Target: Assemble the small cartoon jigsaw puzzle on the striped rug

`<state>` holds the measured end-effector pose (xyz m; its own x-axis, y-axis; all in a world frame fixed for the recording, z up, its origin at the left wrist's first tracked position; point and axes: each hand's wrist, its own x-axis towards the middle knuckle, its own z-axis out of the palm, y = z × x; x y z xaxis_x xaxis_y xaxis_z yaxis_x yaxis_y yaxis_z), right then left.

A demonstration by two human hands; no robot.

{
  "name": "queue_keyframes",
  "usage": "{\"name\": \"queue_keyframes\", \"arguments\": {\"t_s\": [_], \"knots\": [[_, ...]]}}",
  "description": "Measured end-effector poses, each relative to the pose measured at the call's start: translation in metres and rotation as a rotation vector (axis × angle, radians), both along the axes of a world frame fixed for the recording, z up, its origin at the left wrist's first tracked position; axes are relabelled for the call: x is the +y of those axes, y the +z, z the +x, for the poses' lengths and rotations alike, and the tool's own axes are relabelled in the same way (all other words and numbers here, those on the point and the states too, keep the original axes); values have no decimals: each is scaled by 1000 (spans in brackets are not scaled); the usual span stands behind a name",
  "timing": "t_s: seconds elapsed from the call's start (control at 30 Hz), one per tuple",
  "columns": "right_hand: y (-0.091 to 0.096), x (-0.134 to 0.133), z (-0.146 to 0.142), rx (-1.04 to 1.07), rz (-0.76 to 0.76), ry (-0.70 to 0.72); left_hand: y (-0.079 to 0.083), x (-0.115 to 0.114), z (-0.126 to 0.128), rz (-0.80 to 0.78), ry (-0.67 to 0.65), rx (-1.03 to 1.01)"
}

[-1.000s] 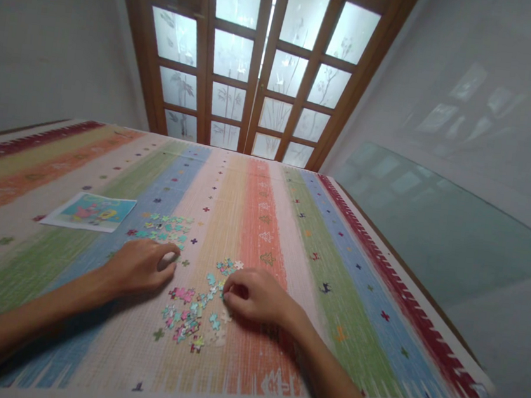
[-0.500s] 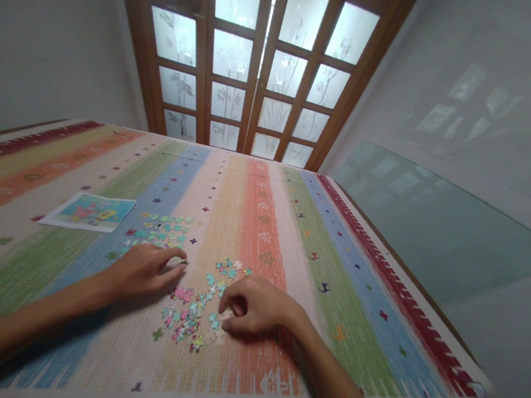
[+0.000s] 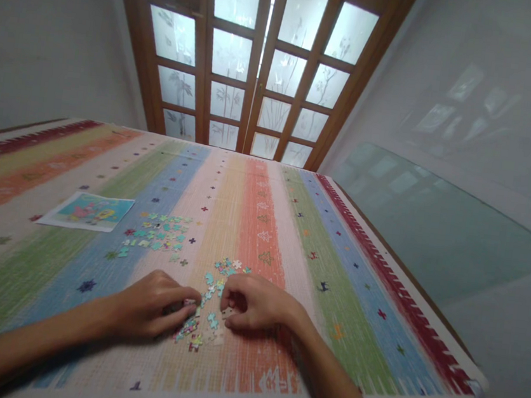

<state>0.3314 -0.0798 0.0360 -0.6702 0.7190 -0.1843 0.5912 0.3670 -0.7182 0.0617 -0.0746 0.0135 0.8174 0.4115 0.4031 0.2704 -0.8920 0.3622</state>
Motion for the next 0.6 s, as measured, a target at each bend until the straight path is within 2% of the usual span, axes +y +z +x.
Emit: {"name": "queue_keyframes", "arguments": {"t_s": [0.17,0.33,0.5,0.6], "knots": [[2,-1,-3,43,48,31,-1,-8,4,24,-53,-16],[-3,-3,-8,166,154,-8,-6,-13,9,65,-7,-95],[-10,-9,-18,227,157,-63,-10,-9,11,205,12,-196],[-9,-10,-21,241,159,-88,-10,-4,8,302,24,-171]]}}
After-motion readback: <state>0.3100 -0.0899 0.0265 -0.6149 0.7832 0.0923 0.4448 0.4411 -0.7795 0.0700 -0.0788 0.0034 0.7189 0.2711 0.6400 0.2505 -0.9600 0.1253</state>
